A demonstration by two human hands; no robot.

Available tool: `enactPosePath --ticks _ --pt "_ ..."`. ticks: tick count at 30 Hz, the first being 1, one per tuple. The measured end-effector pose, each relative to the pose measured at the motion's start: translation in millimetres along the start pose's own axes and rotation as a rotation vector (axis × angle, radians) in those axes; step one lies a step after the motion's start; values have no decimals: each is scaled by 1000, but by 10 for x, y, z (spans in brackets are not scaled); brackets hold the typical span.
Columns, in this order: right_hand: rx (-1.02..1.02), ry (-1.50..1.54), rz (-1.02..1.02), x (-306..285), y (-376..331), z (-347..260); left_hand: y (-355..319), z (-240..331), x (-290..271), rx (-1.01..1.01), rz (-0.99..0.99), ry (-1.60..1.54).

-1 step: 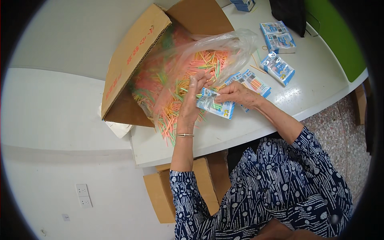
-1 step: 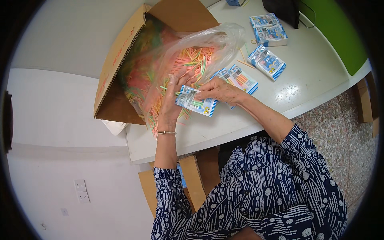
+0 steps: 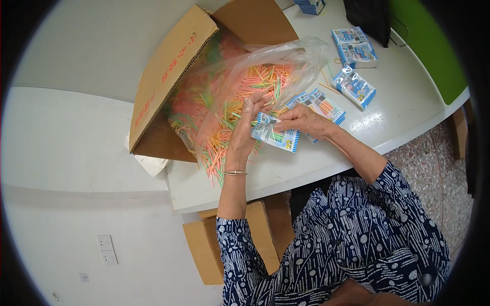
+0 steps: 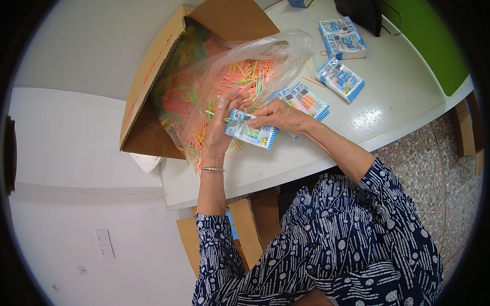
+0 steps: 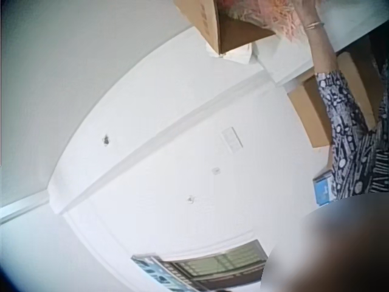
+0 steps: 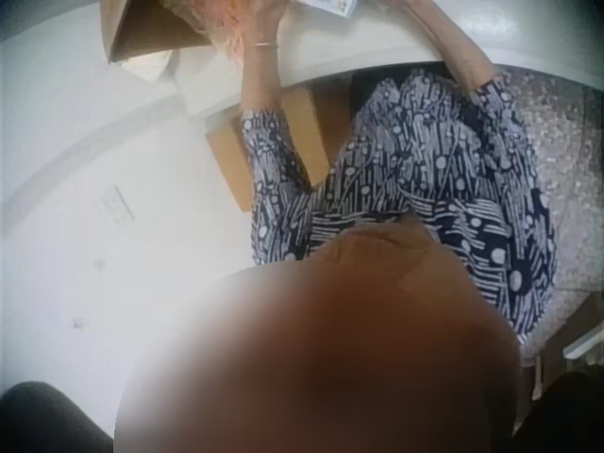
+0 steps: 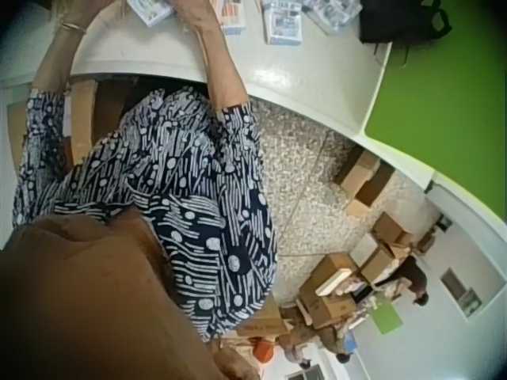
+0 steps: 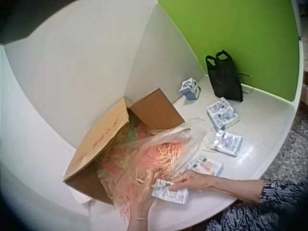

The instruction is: Packaging bundles of multi-colored straws into individual plastic bags and then into a cardboard box.

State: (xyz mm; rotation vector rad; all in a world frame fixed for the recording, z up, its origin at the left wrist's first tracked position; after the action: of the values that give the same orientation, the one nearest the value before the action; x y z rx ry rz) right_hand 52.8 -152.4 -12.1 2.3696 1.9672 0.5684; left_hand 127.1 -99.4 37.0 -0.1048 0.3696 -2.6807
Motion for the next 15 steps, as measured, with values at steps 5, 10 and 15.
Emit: enactPosePath --ticks 5,10,15 --pt "-13 -9 6 7 6 -21 -104 160 -78 45 84 182" --pt "-21 8 17 -31 7 27 -212 348 -135 136 189 125" --pt "-42 101 40 49 20 13 -190 234 11 91 35 213"
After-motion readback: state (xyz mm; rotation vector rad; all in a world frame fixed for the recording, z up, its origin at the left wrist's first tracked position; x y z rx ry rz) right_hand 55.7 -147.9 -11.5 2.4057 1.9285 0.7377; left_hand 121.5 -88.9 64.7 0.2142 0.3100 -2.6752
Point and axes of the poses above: each hand's wrist, its own y-axis towards the middle knuckle, its own x-axis out of the palm, z = x × y, the point moved 10 cm from there along y, towards the middle knuckle, and after that the axes turned 9 degrees about -x, right-handed, at the moved point
